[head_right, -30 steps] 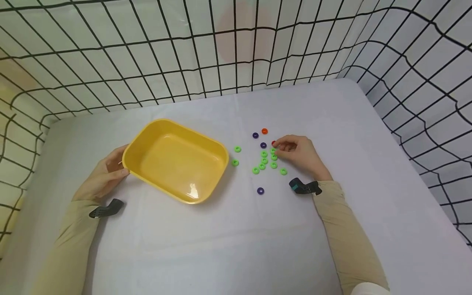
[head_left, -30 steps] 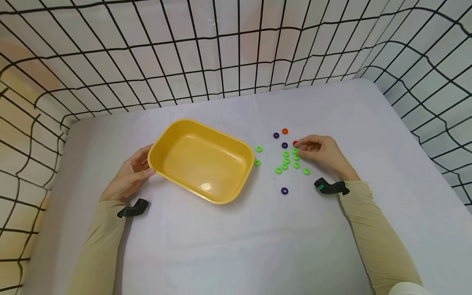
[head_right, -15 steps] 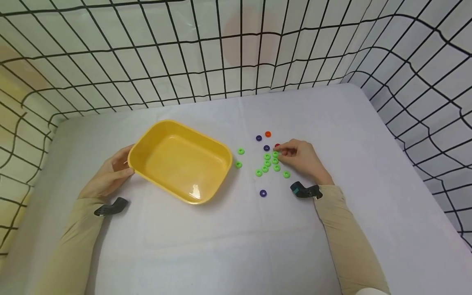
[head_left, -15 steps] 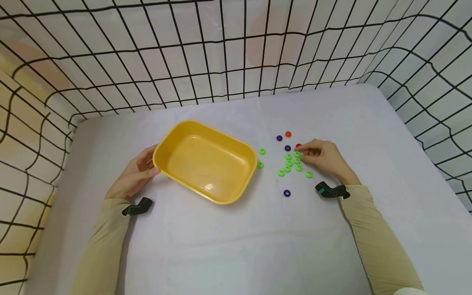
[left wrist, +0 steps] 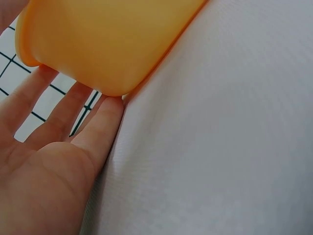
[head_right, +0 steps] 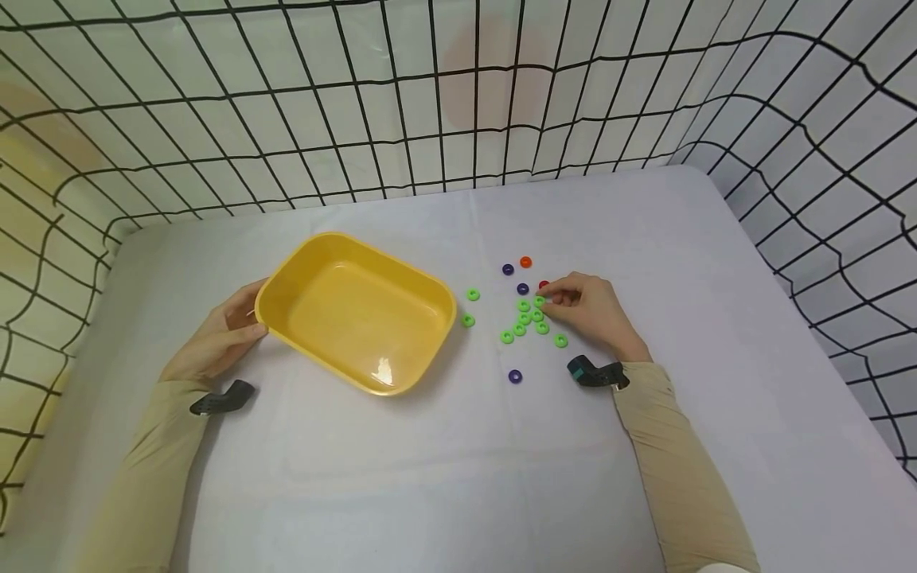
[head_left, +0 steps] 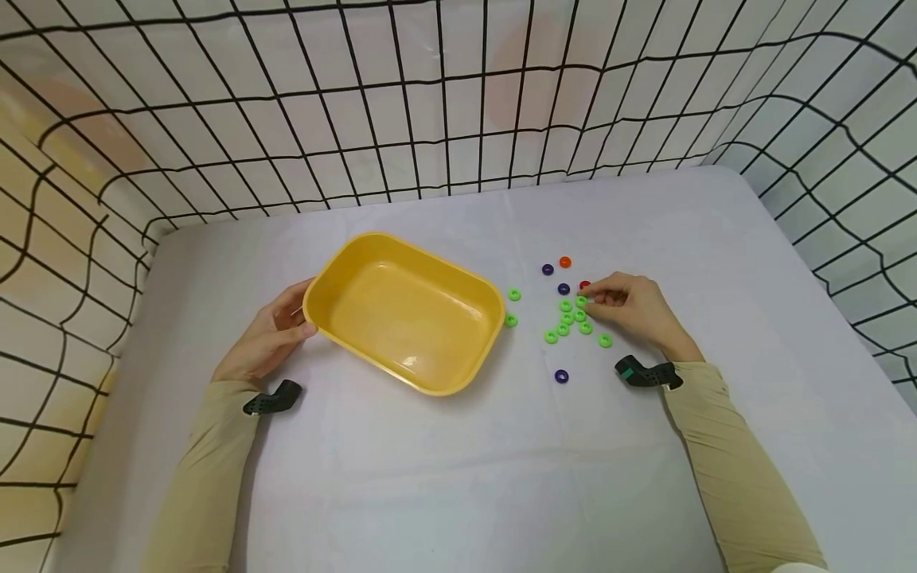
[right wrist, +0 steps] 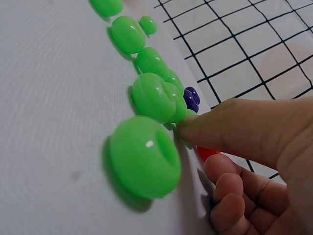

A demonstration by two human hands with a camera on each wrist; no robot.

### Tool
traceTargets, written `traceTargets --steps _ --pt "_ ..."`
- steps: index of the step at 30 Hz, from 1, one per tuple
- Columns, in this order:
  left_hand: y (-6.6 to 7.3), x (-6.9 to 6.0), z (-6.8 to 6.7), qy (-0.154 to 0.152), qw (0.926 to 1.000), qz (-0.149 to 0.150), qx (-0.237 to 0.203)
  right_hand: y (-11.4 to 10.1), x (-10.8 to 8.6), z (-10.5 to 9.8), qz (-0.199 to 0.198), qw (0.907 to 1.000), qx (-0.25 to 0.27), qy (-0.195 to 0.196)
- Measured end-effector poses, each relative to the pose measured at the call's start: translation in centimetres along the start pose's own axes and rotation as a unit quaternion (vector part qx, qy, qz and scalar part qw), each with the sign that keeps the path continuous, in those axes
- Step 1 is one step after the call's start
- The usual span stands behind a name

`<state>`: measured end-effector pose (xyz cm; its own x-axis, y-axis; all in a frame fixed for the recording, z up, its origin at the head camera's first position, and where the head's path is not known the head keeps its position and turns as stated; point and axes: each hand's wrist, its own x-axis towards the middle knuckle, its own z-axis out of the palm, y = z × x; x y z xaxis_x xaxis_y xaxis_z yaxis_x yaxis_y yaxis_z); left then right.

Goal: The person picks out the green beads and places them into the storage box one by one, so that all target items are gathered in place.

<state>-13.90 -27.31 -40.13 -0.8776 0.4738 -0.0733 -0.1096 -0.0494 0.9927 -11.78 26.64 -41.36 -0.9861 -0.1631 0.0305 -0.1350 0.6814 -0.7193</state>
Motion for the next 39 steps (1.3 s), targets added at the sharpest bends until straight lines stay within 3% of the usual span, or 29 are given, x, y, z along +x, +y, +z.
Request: traceTargets --steps 15,23,27,32,39 --pt "-0.3 0.0 -0.1 0.012 0.9999 -0.005 0.009 0.1 0.2 0.1 0.007 0.9999 -0.01 -0.001" --pt "-0.4 0.4 0.2 0.008 0.9999 -0.007 0.012 -0.7 0.5 -1.3 0.012 0.9997 -0.013 -0.016" --pt "-0.3 0.5 0.1 0.014 0.9997 -0.01 0.019 -3.1 1.9 -2.1 0.0 0.9997 -0.018 -0.014" --pt "-0.2 0.5 0.1 0.015 0.9997 -0.01 0.018 -8.1 5.3 -2.3 -0.045 0.9974 -0.05 -0.025" --pt "-0.2 0.2 0.1 0.013 0.9998 -0.004 0.012 -15.9 9.9 0.7 -0.132 0.9864 -0.052 -0.084"
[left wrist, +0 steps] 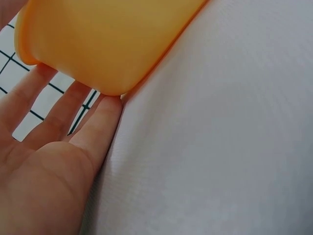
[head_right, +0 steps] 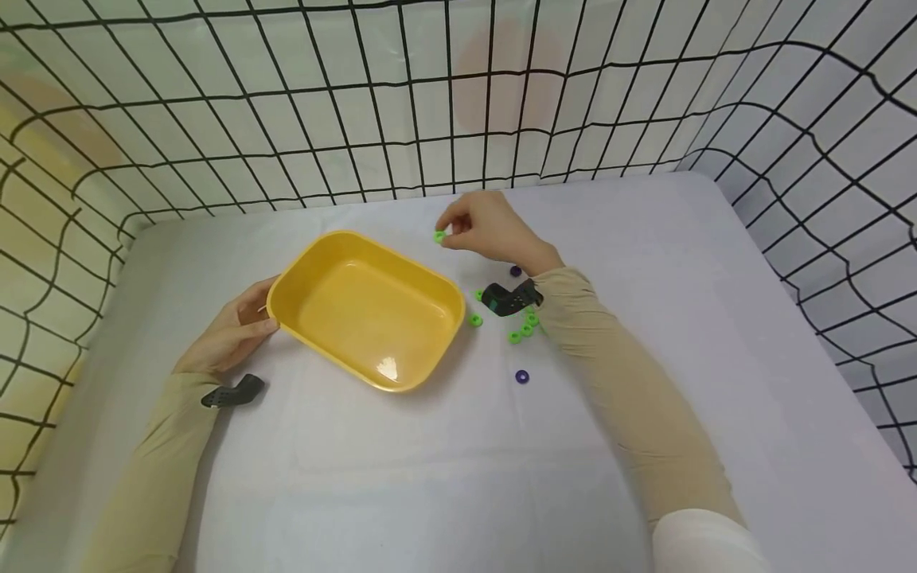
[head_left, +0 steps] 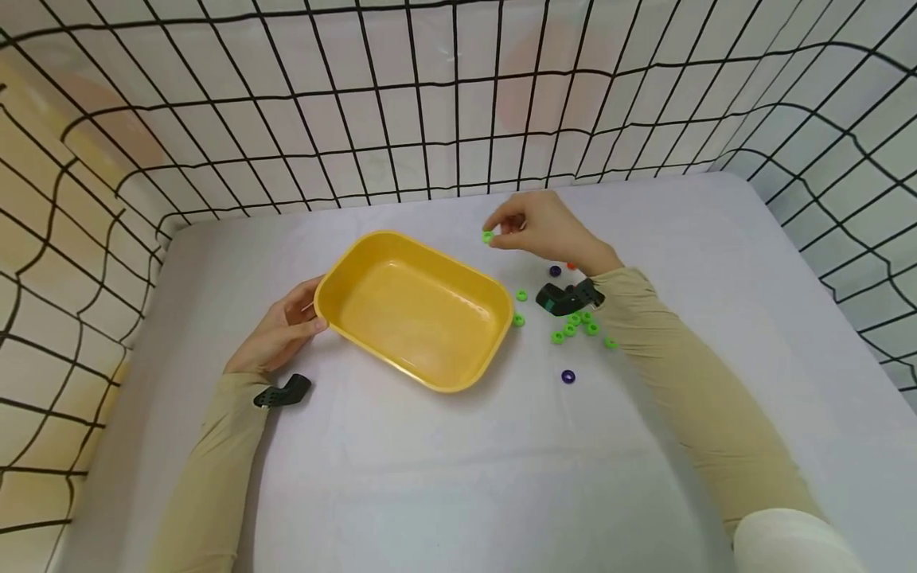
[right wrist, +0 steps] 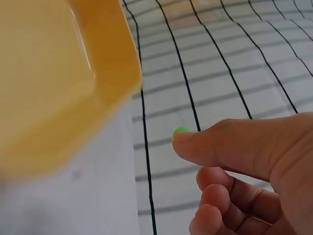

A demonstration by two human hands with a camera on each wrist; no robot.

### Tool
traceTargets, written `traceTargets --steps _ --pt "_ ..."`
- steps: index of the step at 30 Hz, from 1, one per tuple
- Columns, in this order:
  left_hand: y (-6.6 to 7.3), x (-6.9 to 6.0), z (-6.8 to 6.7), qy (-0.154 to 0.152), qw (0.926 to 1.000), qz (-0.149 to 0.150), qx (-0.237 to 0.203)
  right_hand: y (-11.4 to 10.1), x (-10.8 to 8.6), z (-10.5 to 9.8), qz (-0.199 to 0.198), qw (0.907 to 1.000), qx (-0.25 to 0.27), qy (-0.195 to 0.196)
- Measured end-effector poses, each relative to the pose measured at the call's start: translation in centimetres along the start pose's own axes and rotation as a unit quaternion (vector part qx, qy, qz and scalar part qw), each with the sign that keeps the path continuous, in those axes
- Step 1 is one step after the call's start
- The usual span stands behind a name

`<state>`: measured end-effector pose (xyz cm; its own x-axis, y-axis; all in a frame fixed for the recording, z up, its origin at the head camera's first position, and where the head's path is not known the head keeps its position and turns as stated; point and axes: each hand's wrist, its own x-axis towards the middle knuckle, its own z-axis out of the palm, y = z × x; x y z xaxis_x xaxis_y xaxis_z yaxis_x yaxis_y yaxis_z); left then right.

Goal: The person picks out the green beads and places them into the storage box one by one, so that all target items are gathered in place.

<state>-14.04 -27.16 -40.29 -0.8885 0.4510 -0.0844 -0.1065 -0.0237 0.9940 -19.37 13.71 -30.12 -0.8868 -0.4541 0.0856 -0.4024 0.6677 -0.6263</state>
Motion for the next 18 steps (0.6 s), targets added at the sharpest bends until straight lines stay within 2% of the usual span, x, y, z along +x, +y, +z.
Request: traceTargets --steps 4,8,13,18 --pt "0.0 0.0 -0.1 -0.001 1.0 0.001 0.005 -2.4 2.7 2.1 -0.043 0.9986 0.004 -0.03" --pt "-0.1 0.0 -0.2 -0.002 1.0 0.002 0.003 -3.8 4.7 4.4 -0.064 0.9961 0.001 -0.061" --pt "-0.2 -0.1 -0.3 -0.001 1.0 0.001 0.005 -5.2 6.3 7.4 -0.062 0.992 -0.001 -0.11" --pt "-0.4 0.1 -0.3 -0.001 1.0 0.004 0.007 -6.7 7.6 9.9 -0.064 0.9859 -0.025 -0.152"
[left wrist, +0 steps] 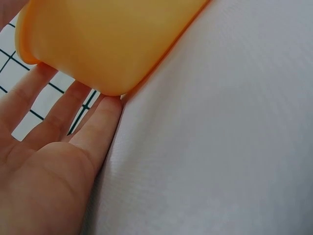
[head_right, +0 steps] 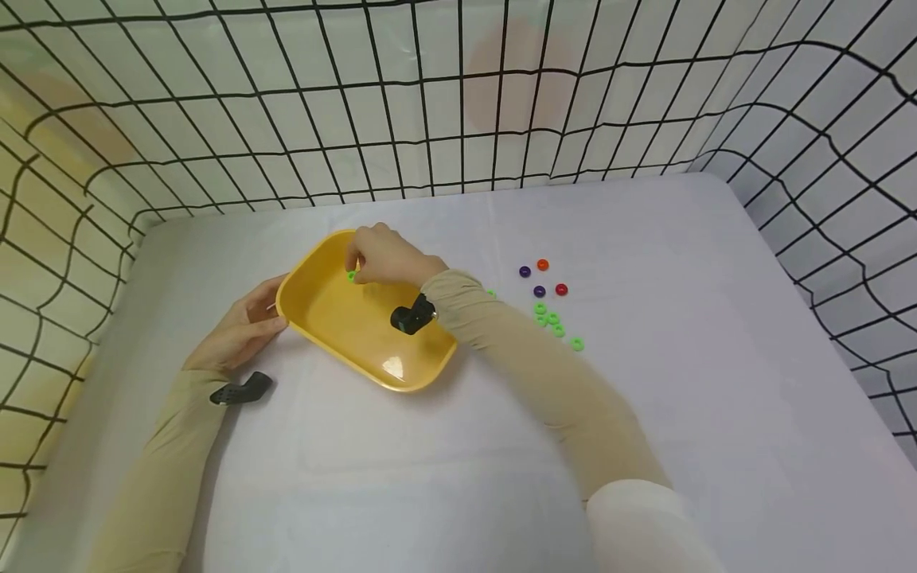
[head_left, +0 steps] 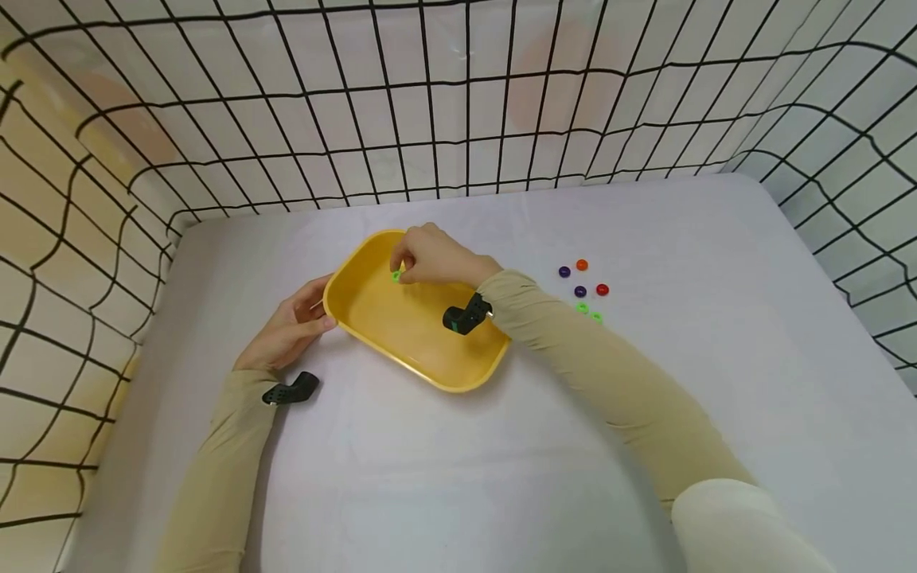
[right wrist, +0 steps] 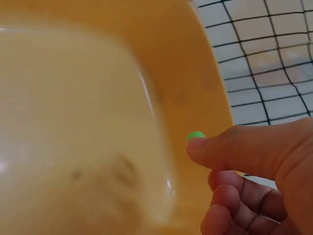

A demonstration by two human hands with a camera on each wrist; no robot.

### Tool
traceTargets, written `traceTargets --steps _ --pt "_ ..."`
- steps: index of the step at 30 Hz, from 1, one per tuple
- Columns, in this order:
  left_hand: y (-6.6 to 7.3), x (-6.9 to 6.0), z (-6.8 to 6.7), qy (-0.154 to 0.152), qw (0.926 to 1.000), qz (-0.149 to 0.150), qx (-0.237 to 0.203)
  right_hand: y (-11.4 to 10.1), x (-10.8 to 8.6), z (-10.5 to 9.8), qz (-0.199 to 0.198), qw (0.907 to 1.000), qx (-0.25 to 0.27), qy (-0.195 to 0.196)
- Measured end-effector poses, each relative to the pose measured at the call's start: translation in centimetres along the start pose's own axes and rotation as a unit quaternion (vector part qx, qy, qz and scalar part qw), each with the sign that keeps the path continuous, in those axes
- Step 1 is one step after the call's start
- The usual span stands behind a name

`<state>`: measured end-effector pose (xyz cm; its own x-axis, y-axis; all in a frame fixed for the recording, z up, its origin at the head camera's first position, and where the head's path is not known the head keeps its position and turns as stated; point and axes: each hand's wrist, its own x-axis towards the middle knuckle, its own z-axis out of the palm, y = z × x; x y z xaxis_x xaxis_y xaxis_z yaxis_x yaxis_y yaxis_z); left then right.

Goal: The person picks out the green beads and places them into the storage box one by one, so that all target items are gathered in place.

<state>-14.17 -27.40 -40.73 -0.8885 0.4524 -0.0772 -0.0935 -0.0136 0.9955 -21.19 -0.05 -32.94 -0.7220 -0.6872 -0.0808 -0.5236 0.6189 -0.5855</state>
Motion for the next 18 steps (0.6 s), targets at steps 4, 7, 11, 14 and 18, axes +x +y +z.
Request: traceTargets --steps 4,7,11,14,18 --pt "0.0 0.0 0.0 0.002 1.0 -0.003 -0.001 -0.9 1.6 1.2 -0.01 0.9992 -0.027 -0.026" --pt "0.0 0.0 0.0 0.006 1.0 -0.008 0.0 -1.4 2.5 2.1 -0.012 0.9985 -0.027 -0.046" --pt "-0.1 0.1 0.0 0.012 0.9998 -0.016 0.007 -1.7 3.4 3.4 -0.01 0.9978 -0.004 -0.065" --pt "-0.1 0.1 0.0 0.013 0.9997 -0.021 0.009 -1.7 3.9 4.3 -0.01 0.9964 0.023 -0.08" --pt "-0.1 0.1 -0.1 0.011 0.9996 -0.024 0.011 -1.8 4.1 4.9 -0.008 0.9934 0.06 -0.097"
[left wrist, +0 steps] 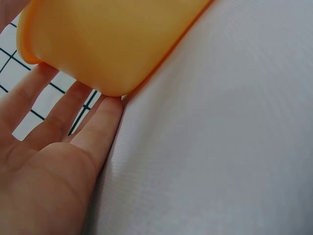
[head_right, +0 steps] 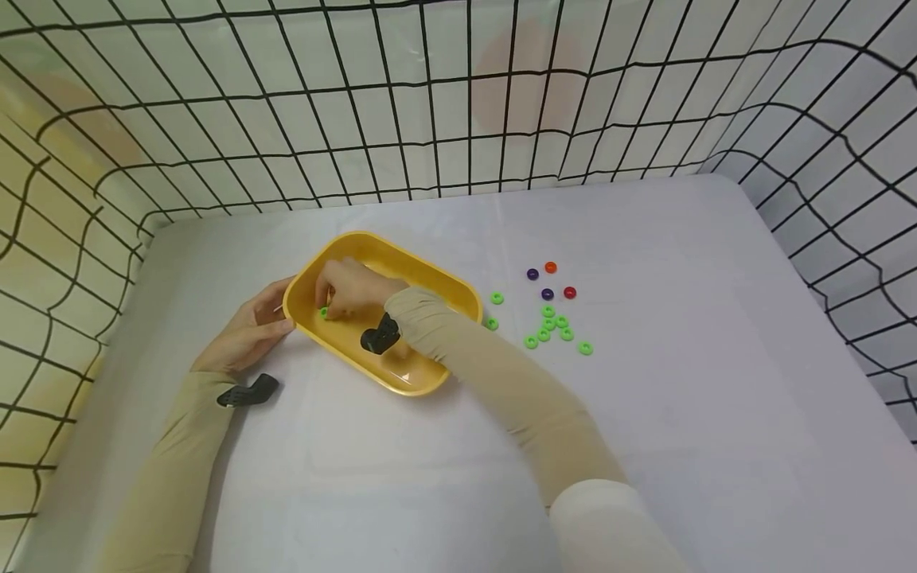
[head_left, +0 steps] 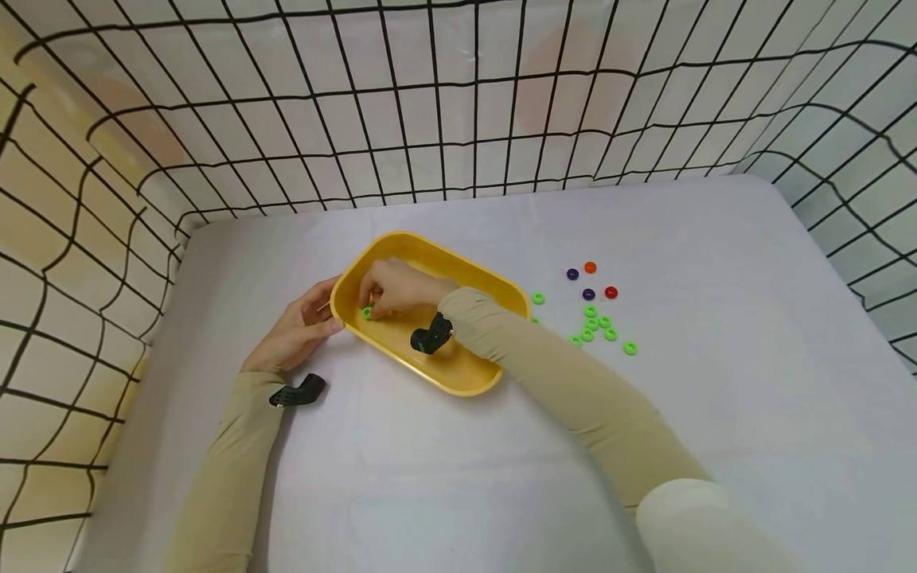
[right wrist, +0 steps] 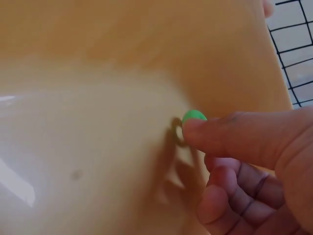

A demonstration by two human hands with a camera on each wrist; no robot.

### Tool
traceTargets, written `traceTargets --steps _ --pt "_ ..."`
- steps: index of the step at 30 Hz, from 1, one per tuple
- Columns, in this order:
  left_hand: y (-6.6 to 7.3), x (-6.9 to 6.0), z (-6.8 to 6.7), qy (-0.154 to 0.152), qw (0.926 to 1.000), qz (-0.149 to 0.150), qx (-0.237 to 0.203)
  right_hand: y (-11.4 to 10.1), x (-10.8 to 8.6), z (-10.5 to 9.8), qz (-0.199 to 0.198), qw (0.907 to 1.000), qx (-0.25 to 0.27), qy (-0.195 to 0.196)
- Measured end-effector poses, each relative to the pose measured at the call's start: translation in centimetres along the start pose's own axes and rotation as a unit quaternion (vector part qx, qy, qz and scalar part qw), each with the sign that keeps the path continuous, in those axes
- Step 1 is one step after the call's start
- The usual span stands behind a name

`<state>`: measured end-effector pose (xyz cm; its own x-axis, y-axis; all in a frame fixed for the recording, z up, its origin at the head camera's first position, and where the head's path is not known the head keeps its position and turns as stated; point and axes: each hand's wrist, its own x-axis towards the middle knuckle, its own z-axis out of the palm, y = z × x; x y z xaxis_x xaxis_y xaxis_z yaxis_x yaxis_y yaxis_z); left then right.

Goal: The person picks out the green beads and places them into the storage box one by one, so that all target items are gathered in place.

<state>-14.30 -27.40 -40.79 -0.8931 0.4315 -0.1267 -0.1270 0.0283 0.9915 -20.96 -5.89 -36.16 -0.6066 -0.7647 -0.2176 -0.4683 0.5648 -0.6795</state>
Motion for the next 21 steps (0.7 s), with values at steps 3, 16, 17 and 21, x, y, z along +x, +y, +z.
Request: traceTargets --steps 3,16,17,21 --pt "0.05 -0.03 0.07 0.0 1.0 -0.002 0.001 0.08 0.01 0.22 0.0 0.9999 0.011 -0.002" --pt "0.21 -0.07 0.19 -0.001 1.0 -0.009 0.0 0.48 -0.3 0.49 0.005 0.9998 0.02 -0.002" --pt "0.2 -0.08 0.19 0.0 1.0 -0.009 0.0 0.47 -0.32 0.48 0.006 0.9998 0.02 -0.002" --pt "0.11 -0.13 0.15 0.001 1.0 -0.008 0.001 0.36 -0.28 0.36 0.01 0.9997 0.023 -0.004"
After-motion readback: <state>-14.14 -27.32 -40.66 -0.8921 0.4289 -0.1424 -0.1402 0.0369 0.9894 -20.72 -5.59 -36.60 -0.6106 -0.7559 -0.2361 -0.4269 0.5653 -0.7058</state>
